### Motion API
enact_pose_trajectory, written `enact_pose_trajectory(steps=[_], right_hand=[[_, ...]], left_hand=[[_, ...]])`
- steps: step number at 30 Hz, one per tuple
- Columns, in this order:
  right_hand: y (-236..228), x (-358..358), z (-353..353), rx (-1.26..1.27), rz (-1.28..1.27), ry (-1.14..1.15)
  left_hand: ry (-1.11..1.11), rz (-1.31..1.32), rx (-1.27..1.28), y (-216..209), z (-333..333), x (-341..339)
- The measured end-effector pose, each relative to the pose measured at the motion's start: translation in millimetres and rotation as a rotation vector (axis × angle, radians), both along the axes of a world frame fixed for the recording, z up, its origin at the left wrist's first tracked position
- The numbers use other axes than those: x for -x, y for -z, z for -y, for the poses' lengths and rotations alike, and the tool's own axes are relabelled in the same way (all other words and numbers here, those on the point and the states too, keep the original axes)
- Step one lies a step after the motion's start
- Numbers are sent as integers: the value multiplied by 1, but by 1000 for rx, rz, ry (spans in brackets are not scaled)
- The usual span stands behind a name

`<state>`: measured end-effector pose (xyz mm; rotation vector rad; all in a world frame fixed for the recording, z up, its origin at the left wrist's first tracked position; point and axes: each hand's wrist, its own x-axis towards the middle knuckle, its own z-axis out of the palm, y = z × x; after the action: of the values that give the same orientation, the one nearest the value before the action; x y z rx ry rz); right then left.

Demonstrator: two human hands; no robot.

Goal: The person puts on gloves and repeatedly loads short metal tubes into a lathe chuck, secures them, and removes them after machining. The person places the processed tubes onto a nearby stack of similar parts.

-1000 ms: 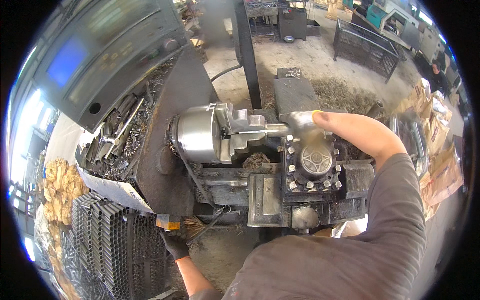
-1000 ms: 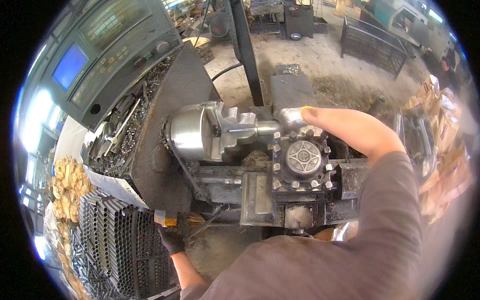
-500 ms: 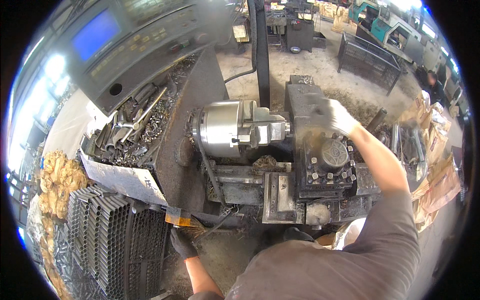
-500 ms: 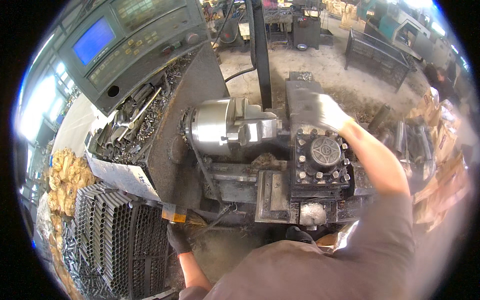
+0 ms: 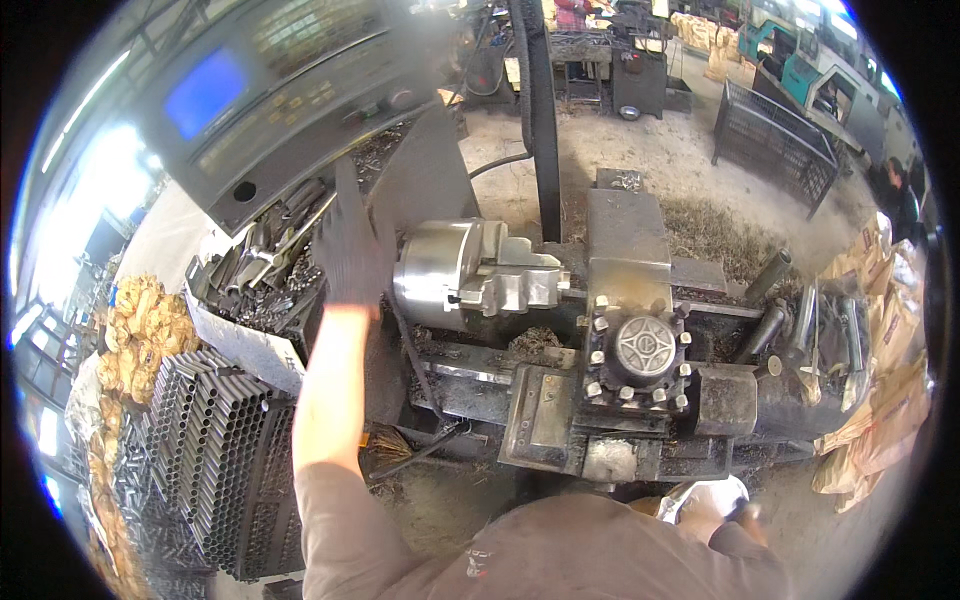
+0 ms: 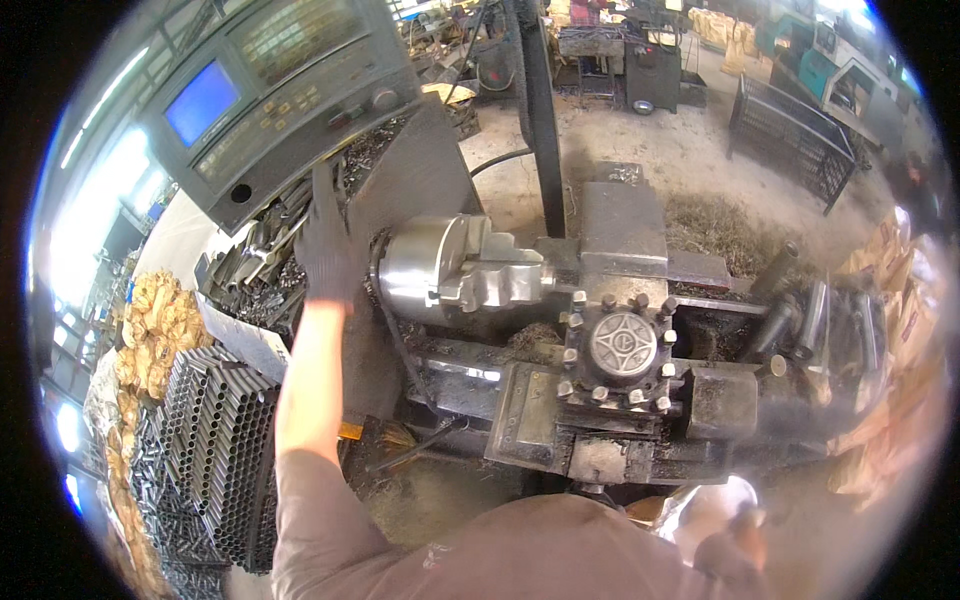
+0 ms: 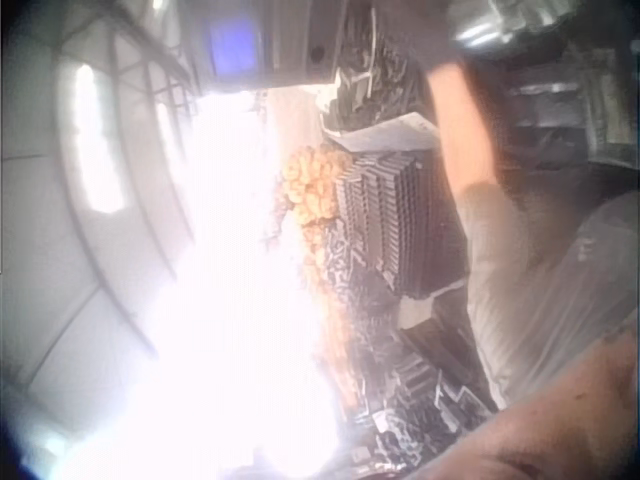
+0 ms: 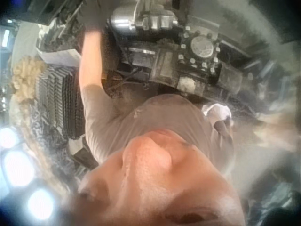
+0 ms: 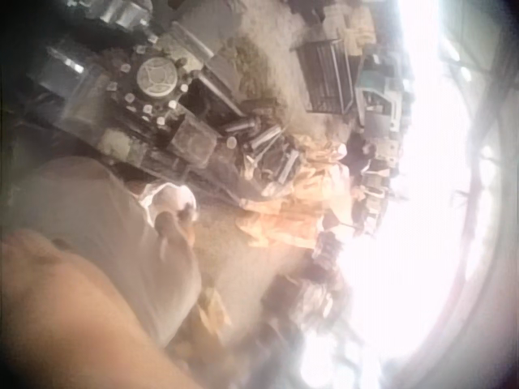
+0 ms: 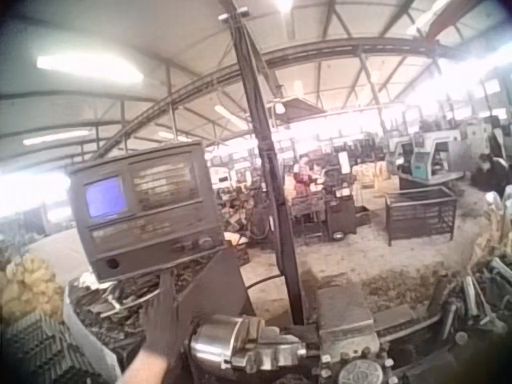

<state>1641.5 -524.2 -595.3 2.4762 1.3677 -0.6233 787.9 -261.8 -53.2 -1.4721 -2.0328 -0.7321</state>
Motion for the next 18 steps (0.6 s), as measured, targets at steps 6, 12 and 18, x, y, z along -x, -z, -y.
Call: enact_pose_trajectory(steps=[6, 12, 18], right_hand=[[22, 159, -17, 235, -660, 26], [5, 225, -23, 524, -729, -320], [14, 238, -83, 523, -539, -522]], left_hand=[[-190, -12, 294, -53, -107, 23], [309, -161, -126, 35, 7, -24], [213, 257, 677, 350, 341, -53]])
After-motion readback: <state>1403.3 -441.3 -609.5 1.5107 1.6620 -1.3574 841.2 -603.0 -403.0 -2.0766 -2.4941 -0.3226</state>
